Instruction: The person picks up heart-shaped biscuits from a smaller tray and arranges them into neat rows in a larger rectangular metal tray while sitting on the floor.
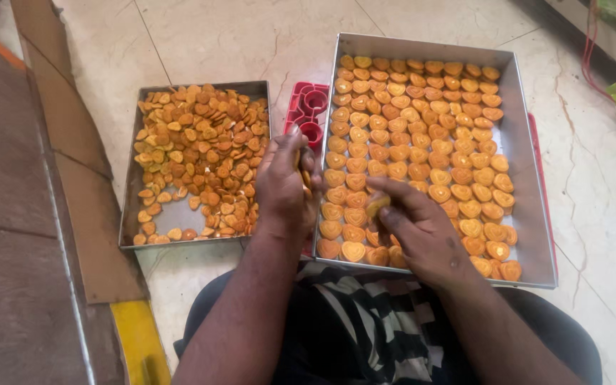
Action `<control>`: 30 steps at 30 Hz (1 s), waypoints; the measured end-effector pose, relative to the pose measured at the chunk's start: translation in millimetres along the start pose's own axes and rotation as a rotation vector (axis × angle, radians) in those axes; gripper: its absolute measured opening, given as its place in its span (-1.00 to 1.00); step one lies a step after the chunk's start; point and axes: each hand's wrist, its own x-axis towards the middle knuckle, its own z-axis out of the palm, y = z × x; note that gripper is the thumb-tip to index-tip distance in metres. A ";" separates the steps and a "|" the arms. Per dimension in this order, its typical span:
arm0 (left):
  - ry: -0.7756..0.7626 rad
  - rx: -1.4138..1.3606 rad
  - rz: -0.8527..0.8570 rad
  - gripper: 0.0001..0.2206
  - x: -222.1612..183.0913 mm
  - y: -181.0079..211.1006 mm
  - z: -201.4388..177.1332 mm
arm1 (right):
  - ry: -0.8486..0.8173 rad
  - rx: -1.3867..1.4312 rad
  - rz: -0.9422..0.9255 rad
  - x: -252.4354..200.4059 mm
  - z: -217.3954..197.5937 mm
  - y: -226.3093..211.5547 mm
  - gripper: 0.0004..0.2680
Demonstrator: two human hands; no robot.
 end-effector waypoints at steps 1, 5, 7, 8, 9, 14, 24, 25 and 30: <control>0.024 -0.013 -0.020 -0.84 1.2 -1.9 -0.7 | -0.001 0.000 0.004 0.8 0.4 0.2 -0.73; 0.030 -0.023 -0.036 -0.81 0.5 -4.3 -3.8 | -0.011 -0.108 0.126 2.3 5.6 -12.0 -0.82; 0.029 -0.024 -0.030 -0.81 0.4 -4.1 -3.7 | -0.007 -0.163 0.167 3.5 12.6 -23.6 -0.83; 0.023 -0.023 -0.021 -0.80 0.2 -4.0 -3.5 | 0.021 -0.406 0.177 4.5 16.5 -28.8 -0.84; 0.028 -0.026 -0.021 -0.80 -0.3 -3.7 -3.3 | 0.046 -0.649 0.184 5.0 20.4 -33.2 -0.84; 0.029 -0.017 -0.030 -0.79 -1.0 -3.6 -1.3 | -0.007 -0.834 -0.293 3.5 30.4 -41.8 -0.91; -0.008 0.001 -0.012 -0.83 3.3 -7.8 -3.9 | -0.150 -0.497 -0.056 13.5 12.4 -48.3 -0.77; -0.005 -0.004 -0.017 -0.83 3.5 -7.3 -4.8 | -0.153 -0.496 -0.057 19.7 13.0 -51.0 -0.77; -0.006 -0.019 -0.024 -0.83 5.2 -7.2 -5.6 | -0.244 -0.882 0.167 41.9 26.0 -46.2 -0.86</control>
